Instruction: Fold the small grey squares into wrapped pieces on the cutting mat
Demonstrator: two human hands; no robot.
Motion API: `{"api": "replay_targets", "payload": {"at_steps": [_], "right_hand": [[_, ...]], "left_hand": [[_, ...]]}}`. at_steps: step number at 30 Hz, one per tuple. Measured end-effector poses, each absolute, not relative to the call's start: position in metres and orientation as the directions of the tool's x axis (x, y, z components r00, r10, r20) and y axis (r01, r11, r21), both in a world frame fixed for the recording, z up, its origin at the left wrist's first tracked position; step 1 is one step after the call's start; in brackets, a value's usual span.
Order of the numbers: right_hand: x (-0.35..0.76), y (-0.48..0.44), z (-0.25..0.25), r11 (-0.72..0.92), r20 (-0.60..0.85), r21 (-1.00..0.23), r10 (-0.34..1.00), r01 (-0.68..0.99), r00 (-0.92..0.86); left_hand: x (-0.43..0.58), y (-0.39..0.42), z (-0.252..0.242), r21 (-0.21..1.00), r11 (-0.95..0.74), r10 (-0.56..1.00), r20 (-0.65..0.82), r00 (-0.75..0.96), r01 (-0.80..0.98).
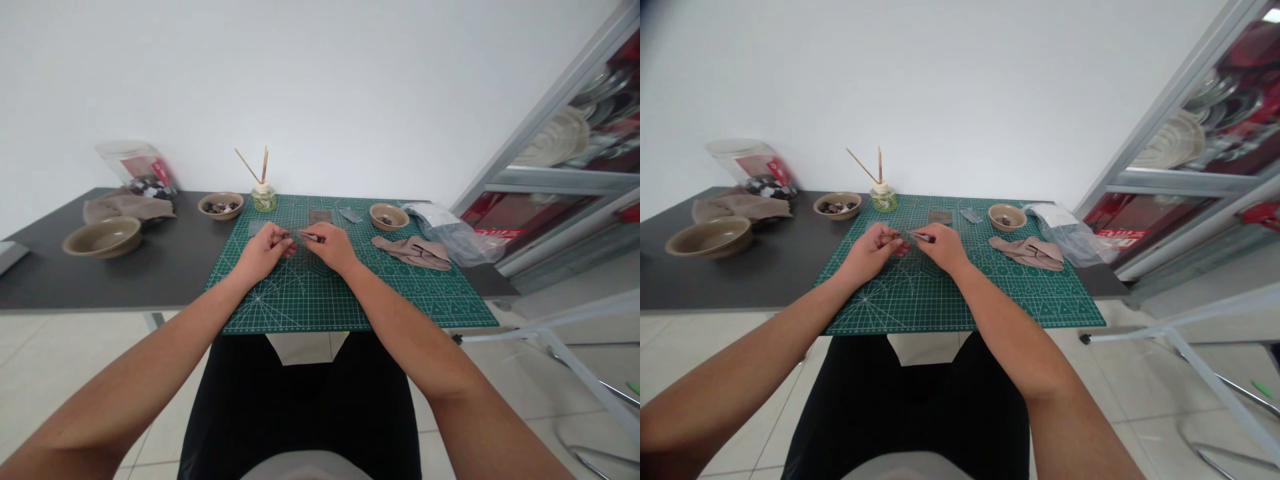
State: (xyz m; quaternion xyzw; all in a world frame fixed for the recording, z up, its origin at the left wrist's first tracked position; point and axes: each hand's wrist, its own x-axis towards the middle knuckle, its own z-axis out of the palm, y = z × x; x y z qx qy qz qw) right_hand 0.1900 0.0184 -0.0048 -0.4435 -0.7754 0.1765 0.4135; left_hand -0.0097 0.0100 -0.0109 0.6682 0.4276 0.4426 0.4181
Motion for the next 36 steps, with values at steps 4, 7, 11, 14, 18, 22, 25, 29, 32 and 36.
{"api": "replay_targets", "payload": {"at_steps": [4,7,11,14,18,22,25,29,32,36], "right_hand": [[0.187,0.016,-0.005,0.639,0.542,-0.531,0.761,0.557,-0.356],[0.185,0.015,-0.005,0.677,0.546,-0.491,0.730,0.548,-0.412],[0.183,0.013,-0.004,0.679,0.514,-0.497,0.732,0.540,-0.447],[0.182,0.012,-0.004,0.702,0.509,-0.508,0.712,0.499,-0.483],[0.180,0.012,-0.005,0.722,0.490,-0.515,0.690,0.462,-0.533],[0.177,0.012,-0.004,0.744,0.467,-0.433,0.669,0.510,-0.579],[0.176,0.010,-0.002,0.765,0.457,-0.347,0.643,0.542,-0.615],[0.176,0.006,0.000,0.763,0.471,-0.260,0.635,0.591,-0.612],[0.176,0.004,0.000,0.736,0.468,-0.225,0.656,0.639,-0.591],[0.176,0.003,0.001,0.703,0.459,-0.223,0.687,0.676,-0.563]], "left_hand": [[-0.010,0.010,-0.008,0.926,-0.297,0.938,0.236,0.256,0.235],[-0.010,0.009,-0.005,0.911,-0.324,0.936,0.269,0.227,0.257],[-0.008,0.007,-0.002,0.931,-0.307,0.936,0.258,0.238,0.197],[-0.008,0.006,-0.001,0.937,-0.296,0.935,0.245,0.255,0.184],[-0.010,0.004,0.000,0.891,-0.344,0.936,0.301,0.180,0.298],[-0.012,0.005,0.000,0.890,-0.337,0.941,0.309,0.136,0.307],[-0.012,0.005,0.001,0.913,-0.299,0.953,0.270,0.136,0.279],[-0.012,0.004,0.003,0.924,-0.268,0.962,0.240,0.132,0.274],[-0.012,0.004,0.002,0.933,-0.272,0.961,0.248,0.125,0.237],[-0.011,0.004,0.002,0.944,-0.277,0.958,0.256,0.130,0.179]]}}
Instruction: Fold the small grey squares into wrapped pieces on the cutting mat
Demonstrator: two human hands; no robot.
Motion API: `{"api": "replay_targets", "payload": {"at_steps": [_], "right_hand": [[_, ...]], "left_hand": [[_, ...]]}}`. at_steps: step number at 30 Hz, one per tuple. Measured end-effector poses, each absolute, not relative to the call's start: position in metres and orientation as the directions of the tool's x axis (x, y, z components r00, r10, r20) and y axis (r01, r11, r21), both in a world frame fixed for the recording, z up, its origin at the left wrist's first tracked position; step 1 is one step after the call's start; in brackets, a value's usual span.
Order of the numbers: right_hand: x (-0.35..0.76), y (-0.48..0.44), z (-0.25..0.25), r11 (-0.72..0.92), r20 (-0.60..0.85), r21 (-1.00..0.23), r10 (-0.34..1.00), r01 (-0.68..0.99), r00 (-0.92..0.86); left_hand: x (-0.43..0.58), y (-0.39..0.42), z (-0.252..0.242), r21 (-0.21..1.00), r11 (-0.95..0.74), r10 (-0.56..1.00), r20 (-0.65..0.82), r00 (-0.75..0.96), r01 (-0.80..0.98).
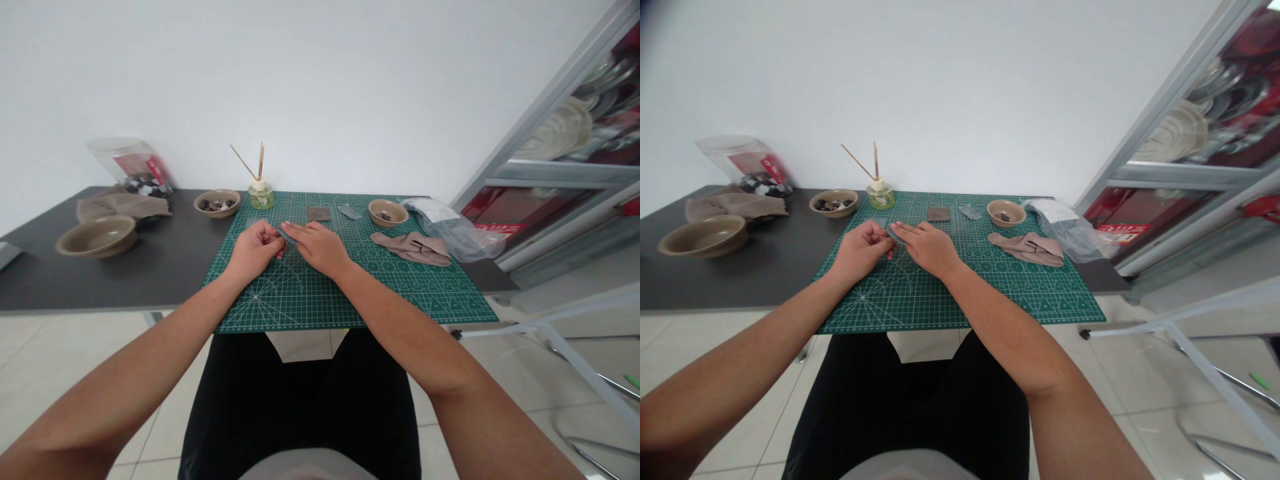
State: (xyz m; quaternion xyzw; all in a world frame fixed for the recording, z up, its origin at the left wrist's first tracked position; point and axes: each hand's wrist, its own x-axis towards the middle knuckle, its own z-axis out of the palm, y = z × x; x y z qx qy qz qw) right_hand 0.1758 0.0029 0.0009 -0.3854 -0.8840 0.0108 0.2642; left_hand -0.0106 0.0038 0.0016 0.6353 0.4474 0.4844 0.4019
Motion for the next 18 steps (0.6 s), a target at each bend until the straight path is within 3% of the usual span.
{"api": "replay_targets", "payload": {"at_steps": [10,18], "right_hand": [[0.1696,-0.0021,0.0050,0.711,0.439,-0.216,0.683,0.669,-0.584],[0.1710,-0.0046,0.0047,0.632,0.430,-0.201,0.743,0.749,-0.513]], "left_hand": [[-0.0128,0.0035,0.0022,0.901,-0.318,0.948,0.304,0.093,0.294],[-0.0104,-0.0010,0.0069,0.943,-0.281,0.959,0.272,0.077,0.176]]}}
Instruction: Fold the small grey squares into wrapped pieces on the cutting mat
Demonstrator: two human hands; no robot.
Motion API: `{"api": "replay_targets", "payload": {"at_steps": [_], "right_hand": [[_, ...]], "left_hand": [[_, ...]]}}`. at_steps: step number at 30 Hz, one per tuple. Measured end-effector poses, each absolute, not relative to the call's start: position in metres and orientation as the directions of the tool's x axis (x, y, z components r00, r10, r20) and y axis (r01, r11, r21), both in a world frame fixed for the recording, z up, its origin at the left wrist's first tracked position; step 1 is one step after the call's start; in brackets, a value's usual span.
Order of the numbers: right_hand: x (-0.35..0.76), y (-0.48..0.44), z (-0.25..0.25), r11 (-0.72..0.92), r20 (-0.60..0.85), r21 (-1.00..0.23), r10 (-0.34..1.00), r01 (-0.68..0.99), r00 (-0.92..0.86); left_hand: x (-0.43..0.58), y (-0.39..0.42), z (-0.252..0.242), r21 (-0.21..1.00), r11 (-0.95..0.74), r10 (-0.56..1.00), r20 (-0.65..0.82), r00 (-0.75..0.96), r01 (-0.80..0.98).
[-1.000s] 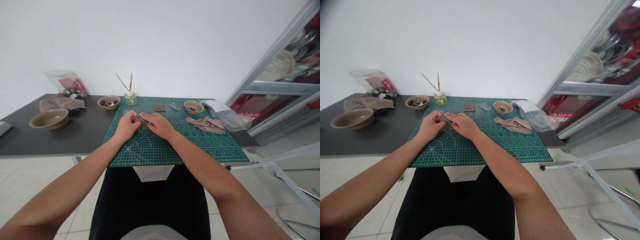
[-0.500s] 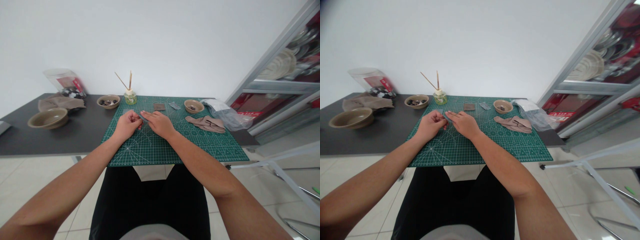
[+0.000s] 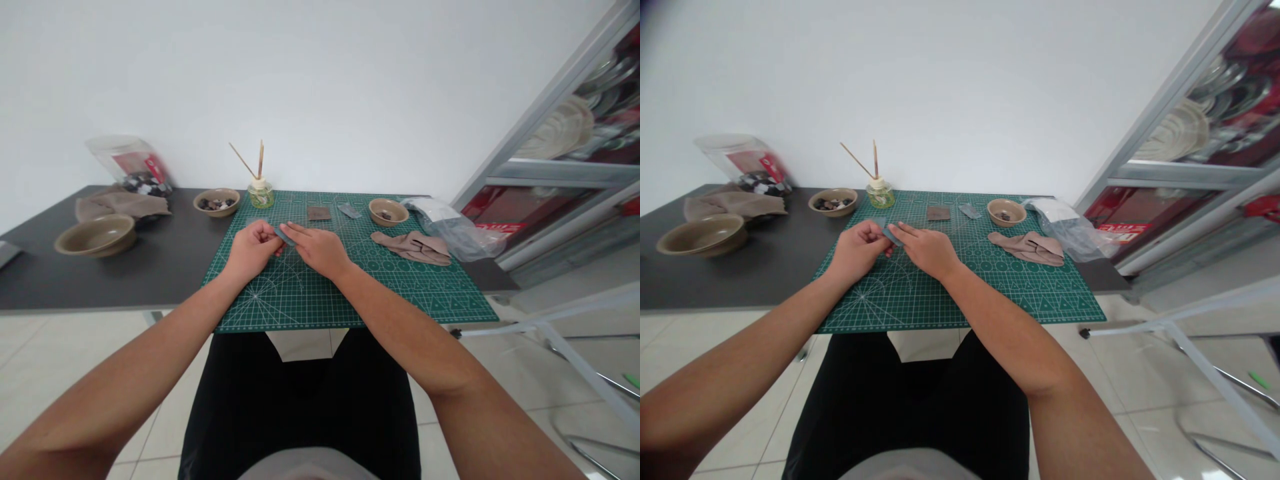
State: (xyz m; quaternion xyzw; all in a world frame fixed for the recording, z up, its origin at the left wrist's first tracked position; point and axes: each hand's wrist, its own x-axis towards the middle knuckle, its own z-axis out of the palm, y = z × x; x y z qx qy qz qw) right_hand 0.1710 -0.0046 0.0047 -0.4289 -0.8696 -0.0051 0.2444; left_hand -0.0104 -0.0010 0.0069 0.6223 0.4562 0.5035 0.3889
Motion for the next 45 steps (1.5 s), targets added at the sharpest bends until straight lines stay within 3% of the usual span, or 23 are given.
{"api": "replay_targets", "payload": {"at_steps": [14,21,28,38,45], "right_hand": [[0.172,-0.007,0.008,0.613,0.429,-0.181,0.753,0.769,-0.500],[0.170,-0.009,0.008,0.644,0.406,-0.122,0.727,0.755,-0.554],[0.172,-0.012,0.012,0.620,0.407,-0.174,0.752,0.765,-0.518],[0.169,-0.013,0.013,0.624,0.367,-0.136,0.753,0.770,-0.546],[0.172,-0.011,0.010,0.606,0.416,-0.168,0.759,0.777,-0.502]], "left_hand": [[-0.012,-0.002,0.008,0.966,-0.232,0.972,0.227,0.056,0.113],[-0.014,0.002,0.004,0.938,-0.285,0.959,0.277,0.065,0.197],[-0.012,0.000,0.004,0.940,-0.329,0.943,0.321,0.091,0.087],[-0.015,0.006,-0.003,0.902,-0.356,0.935,0.344,0.089,0.244],[-0.013,0.003,-0.001,0.921,-0.354,0.935,0.343,0.092,0.161]]}}
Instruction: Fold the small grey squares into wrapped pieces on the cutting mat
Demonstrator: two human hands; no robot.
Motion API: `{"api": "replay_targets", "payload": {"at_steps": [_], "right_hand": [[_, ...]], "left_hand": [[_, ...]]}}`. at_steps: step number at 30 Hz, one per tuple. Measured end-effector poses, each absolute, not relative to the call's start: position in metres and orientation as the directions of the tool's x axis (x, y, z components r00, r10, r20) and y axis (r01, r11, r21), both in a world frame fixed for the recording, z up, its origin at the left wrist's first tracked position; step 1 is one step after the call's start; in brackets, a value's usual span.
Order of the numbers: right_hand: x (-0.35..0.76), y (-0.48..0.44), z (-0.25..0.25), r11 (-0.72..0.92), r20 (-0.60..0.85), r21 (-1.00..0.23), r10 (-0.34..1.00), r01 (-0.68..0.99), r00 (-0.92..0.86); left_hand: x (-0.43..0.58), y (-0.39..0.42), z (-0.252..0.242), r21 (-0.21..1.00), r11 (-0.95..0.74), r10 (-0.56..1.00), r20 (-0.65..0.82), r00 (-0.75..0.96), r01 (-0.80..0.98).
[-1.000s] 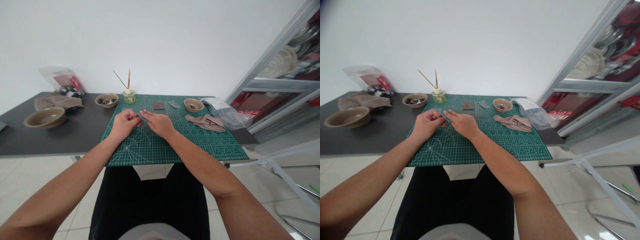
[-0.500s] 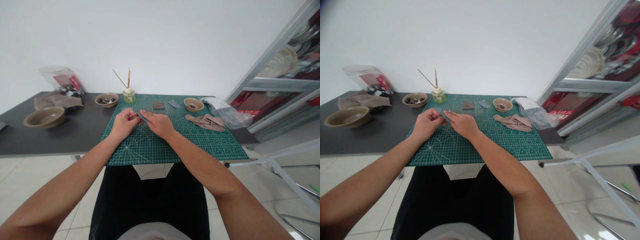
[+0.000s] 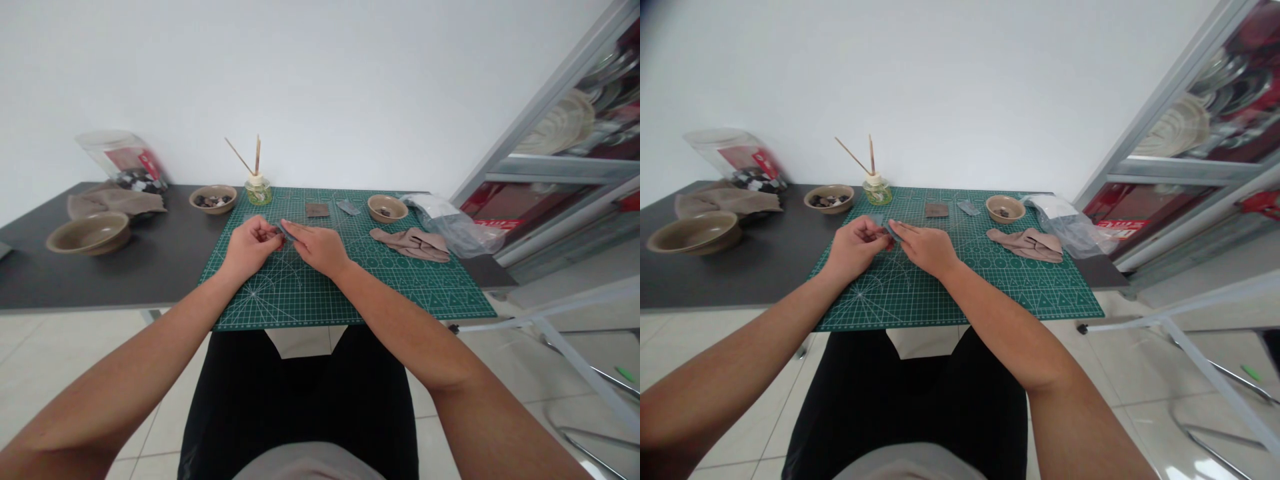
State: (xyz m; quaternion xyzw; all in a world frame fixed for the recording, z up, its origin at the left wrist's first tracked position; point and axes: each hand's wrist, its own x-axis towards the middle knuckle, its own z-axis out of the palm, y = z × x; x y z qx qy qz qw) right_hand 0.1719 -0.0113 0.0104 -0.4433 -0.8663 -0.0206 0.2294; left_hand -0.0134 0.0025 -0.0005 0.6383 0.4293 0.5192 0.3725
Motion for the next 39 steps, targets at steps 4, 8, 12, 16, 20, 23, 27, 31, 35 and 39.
{"api": "replay_targets", "payload": {"at_steps": [4,8,12,16,20,23,27,31,35,39], "right_hand": [[0.1706,-0.0119,0.0092,0.630,0.411,-0.151,0.740,0.761,-0.532],[0.1695,-0.0132,0.0099,0.632,0.399,-0.146,0.742,0.761,-0.540],[0.1698,-0.0131,0.0091,0.621,0.423,-0.156,0.745,0.768,-0.516],[0.1715,-0.0111,0.0070,0.603,0.432,-0.158,0.754,0.782,-0.494],[0.1722,-0.0108,0.0074,0.587,0.419,-0.158,0.768,0.794,-0.484],[0.1711,-0.0125,0.0088,0.606,0.413,-0.142,0.755,0.783,-0.509],[0.1696,-0.0148,0.0104,0.614,0.393,-0.108,0.749,0.782,-0.533],[0.1696,-0.0157,0.0117,0.601,0.387,-0.121,0.761,0.790,-0.520],[0.1712,-0.0152,0.0108,0.602,0.412,-0.162,0.761,0.782,-0.501],[0.1729,-0.0138,0.0089,0.603,0.431,-0.181,0.759,0.777,-0.488]], "left_hand": [[-0.0134,0.0046,-0.0022,0.914,-0.366,0.930,0.350,0.114,0.178],[-0.0146,0.0069,-0.0047,0.899,-0.381,0.925,0.366,0.105,0.216],[-0.0148,0.0057,-0.0051,0.897,-0.393,0.919,0.377,0.114,0.202],[-0.0138,0.0035,-0.0038,0.920,-0.364,0.929,0.349,0.121,0.147],[-0.0145,0.0053,-0.0043,0.906,-0.374,0.926,0.355,0.127,0.197],[-0.0155,0.0069,-0.0047,0.876,-0.411,0.912,0.392,0.123,0.254],[-0.0164,0.0071,-0.0048,0.864,-0.431,0.902,0.405,0.147,0.260],[-0.0167,0.0069,-0.0046,0.879,-0.404,0.914,0.378,0.145,0.255],[-0.0158,0.0063,-0.0037,0.877,-0.423,0.906,0.401,0.140,0.227],[-0.0148,0.0057,-0.0042,0.900,-0.398,0.915,0.375,0.151,0.179]]}}
